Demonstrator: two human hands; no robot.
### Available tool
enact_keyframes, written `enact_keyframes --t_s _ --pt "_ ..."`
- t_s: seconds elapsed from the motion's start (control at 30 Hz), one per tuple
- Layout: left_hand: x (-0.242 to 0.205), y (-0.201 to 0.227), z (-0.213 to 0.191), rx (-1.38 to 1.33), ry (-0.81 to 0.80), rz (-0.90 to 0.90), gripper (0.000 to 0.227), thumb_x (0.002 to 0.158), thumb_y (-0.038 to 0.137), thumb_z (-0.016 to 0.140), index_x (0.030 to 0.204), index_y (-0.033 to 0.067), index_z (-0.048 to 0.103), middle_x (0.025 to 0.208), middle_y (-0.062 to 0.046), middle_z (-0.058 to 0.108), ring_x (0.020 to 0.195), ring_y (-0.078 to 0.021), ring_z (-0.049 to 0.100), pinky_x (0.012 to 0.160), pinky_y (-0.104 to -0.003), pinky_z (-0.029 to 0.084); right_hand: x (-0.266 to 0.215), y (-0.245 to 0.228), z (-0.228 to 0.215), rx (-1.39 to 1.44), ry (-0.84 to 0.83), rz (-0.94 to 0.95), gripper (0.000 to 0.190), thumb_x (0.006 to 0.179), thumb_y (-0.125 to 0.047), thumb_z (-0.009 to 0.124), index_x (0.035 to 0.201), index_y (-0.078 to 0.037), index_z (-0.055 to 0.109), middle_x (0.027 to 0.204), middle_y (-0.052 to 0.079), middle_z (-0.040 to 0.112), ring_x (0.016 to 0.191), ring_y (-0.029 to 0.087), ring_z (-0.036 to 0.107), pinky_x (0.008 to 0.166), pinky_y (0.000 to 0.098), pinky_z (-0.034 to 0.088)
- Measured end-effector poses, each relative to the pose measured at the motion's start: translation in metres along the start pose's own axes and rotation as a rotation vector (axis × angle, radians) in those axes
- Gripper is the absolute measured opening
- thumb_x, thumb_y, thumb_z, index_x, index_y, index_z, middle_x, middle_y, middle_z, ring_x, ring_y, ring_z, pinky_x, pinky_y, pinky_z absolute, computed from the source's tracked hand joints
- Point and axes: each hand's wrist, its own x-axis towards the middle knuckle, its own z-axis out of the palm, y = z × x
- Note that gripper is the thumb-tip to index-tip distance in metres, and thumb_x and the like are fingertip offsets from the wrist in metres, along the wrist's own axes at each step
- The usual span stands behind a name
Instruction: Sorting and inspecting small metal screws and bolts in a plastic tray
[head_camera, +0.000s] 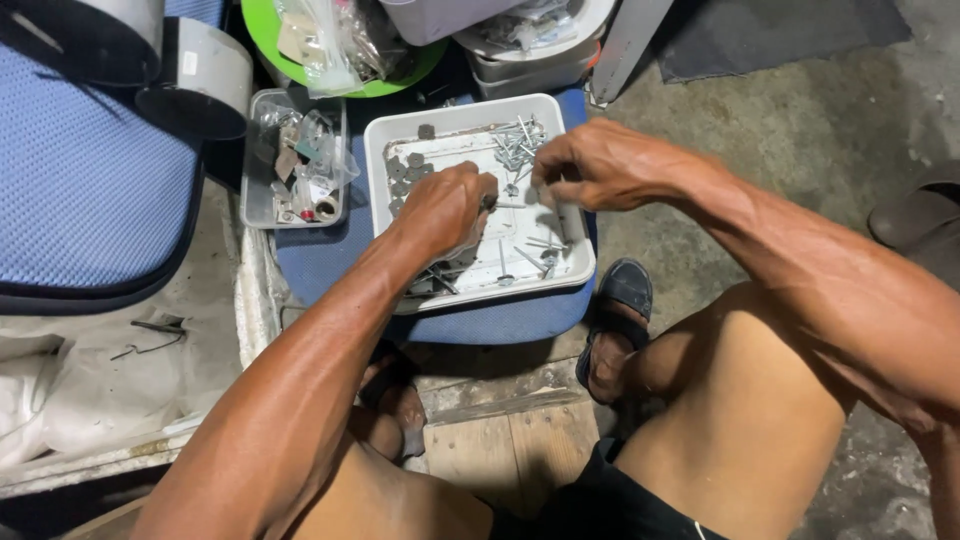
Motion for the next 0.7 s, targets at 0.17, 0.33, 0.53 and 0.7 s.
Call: enact_keyframes --t_s 0.17,0.33,0.53,0.7 --pt "0.009 0.005 0.002 0.003 -0.084 -0.011 0.03 0.085 0.002 0.072 0.114 0.0056 0.076 0.095 -0.022 0.07 0.09 -0.0438 0.073 0.08 -0.053 0.062 0.023 0.038 0.035 -0.122 0.172 -0.174 0.021 0.087 -0.011 0.074 0.108 -0.008 0.074 0.094 0.018 0.075 0.091 0.041 0.074 0.081 0.0547 0.059" --pt "-0.001 0.035 -0.015 -0.154 -0.296 -0.076 0.018 0.091 0.007 0.074 0.105 -0.0036 0.073 0.085 -0.027 0.071 0.076 -0.0353 0.073 0.076 -0.043 0.063 0.036 0.028 0.041 -0.257 0.132 -0.148 0.014 0.093 -0.01 0.073 0.107 -0.01 0.075 0.088 0.012 0.074 0.082 0.03 0.072 0.083 0.0453 0.061" --pt "-0.004 0.024 -0.025 -0.405 -0.335 -0.084 0.008 0.091 0.003 0.07 0.097 0.0024 0.076 0.093 -0.023 0.074 0.091 -0.0391 0.074 0.08 -0.05 0.06 0.046 0.029 0.045 -0.379 0.056 -0.131 0.013 0.095 -0.012 0.074 0.107 -0.015 0.076 0.082 0.007 0.074 0.073 0.024 0.07 0.086 0.0438 0.051" --pt "-0.008 -0.032 -0.031 -0.127 0.04 -0.214 0.012 0.092 0.018 0.067 0.096 0.0115 0.076 0.09 -0.02 0.075 0.092 -0.0429 0.073 0.08 -0.056 0.058 0.034 0.02 0.029 -0.018 0.17 -0.229 0.009 0.09 -0.011 0.065 0.092 -0.007 0.072 0.076 0.016 0.072 0.073 0.039 0.073 0.068 0.0512 0.056"
